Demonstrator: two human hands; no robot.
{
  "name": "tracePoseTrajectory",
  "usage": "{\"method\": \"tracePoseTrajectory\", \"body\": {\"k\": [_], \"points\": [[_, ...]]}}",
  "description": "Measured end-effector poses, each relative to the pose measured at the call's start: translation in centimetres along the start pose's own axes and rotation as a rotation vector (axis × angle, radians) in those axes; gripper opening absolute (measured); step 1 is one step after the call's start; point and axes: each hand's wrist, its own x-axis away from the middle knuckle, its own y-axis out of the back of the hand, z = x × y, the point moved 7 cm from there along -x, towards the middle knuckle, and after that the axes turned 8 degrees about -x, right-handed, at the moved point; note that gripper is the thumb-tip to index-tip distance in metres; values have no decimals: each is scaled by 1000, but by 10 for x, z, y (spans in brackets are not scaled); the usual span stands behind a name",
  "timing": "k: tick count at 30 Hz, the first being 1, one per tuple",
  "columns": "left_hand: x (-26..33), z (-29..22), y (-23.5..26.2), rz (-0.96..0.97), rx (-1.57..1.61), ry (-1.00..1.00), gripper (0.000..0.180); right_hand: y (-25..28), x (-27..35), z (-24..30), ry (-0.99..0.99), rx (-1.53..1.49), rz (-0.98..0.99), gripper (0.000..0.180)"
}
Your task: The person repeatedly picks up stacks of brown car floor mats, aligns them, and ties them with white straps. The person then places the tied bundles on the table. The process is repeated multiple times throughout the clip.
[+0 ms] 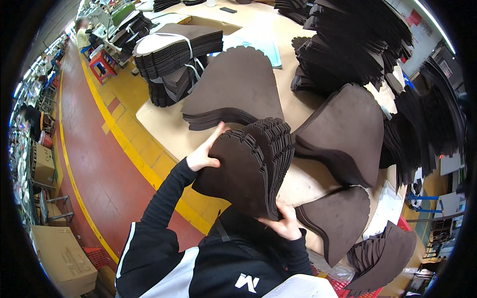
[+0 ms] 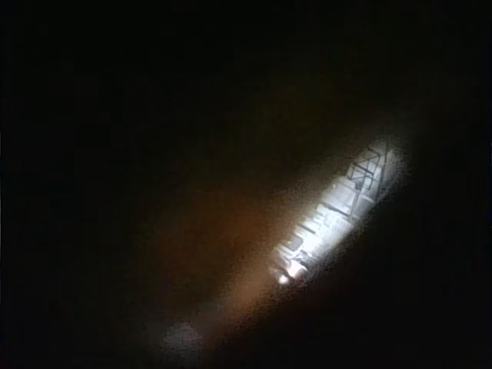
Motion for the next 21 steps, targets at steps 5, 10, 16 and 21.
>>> {"method": "tracePoseTrajectory", "body": {"k": [5,10,16,21], "points": [[-14,-14,-16,74,-51,188,93,4,8,-9,-157,169,-41,59],[-1,-48,-27,-267,-171,93,63,16,-6,-12,-280,-117,-421,57],[25,-95,-18,-405,-338,-181,83,28,-13,24,23,65,-419,63],[17,-41,-21,-233,-150,-7,128,33,-30,21,-50,98,-277,77]]}}
